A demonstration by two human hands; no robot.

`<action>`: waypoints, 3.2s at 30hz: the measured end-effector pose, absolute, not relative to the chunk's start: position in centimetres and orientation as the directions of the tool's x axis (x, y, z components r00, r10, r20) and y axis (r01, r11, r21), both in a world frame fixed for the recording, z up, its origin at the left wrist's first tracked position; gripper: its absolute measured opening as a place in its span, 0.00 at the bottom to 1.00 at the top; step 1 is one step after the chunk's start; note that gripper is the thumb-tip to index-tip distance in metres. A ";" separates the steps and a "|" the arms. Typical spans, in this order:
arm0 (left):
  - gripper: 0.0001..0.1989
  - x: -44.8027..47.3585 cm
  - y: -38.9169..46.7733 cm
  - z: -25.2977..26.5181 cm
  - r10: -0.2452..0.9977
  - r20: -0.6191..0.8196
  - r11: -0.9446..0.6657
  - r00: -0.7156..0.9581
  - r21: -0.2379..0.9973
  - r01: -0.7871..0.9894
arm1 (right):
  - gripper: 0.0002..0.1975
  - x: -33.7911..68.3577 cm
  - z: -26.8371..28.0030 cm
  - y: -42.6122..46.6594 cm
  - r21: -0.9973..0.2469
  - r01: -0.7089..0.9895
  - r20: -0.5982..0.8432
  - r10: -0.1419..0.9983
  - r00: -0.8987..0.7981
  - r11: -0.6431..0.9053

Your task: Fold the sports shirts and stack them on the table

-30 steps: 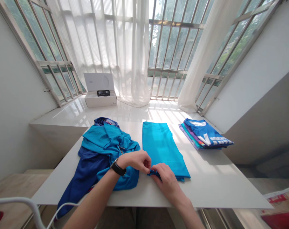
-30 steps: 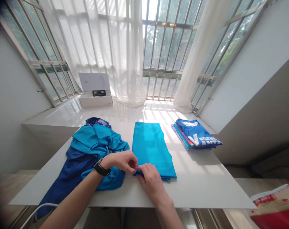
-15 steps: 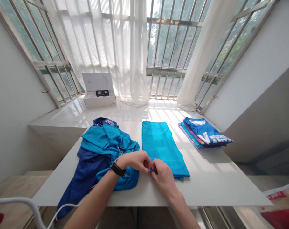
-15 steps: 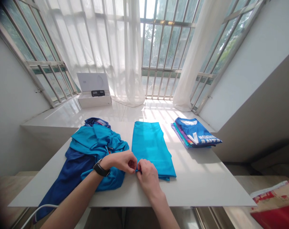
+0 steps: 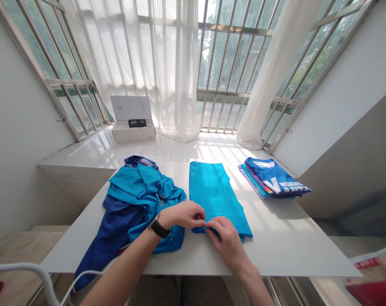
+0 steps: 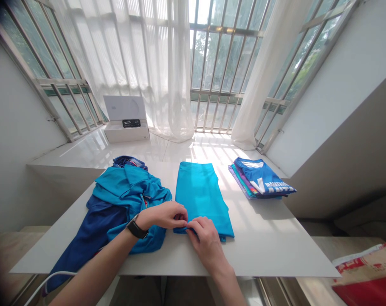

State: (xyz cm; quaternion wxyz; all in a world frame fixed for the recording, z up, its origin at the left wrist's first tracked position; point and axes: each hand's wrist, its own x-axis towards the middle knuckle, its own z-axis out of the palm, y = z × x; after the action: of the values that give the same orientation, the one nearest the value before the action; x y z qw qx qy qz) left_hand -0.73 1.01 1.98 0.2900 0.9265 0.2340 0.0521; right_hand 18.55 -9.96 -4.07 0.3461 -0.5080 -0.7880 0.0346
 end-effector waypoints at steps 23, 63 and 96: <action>0.09 0.4 -0.3 0.9 0.408 -0.083 -0.793 0.909 0.460 0.398 | 0.05 26.8 -5.5 -14.2 -0.396 0.861 0.477 0.873 -0.102 0.318; 0.07 2.7 -1.0 -0.5 0.671 0.080 -0.702 0.737 0.388 0.598 | 0.20 24.8 -3.9 -9.3 -0.311 0.911 0.368 0.918 -0.149 0.272; 0.11 -0.7 5.2 -2.7 0.938 0.138 -0.343 0.318 0.514 0.786 | 0.19 31.9 -2.2 2.5 -0.632 0.768 0.001 0.991 -0.137 0.106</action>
State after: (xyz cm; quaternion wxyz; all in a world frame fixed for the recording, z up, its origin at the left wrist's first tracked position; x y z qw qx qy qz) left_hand -0.67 5.22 -2.66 0.1799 0.7918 0.5443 0.2110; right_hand 31.93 2.53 -2.20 0.2204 -0.6189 -0.7104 0.2525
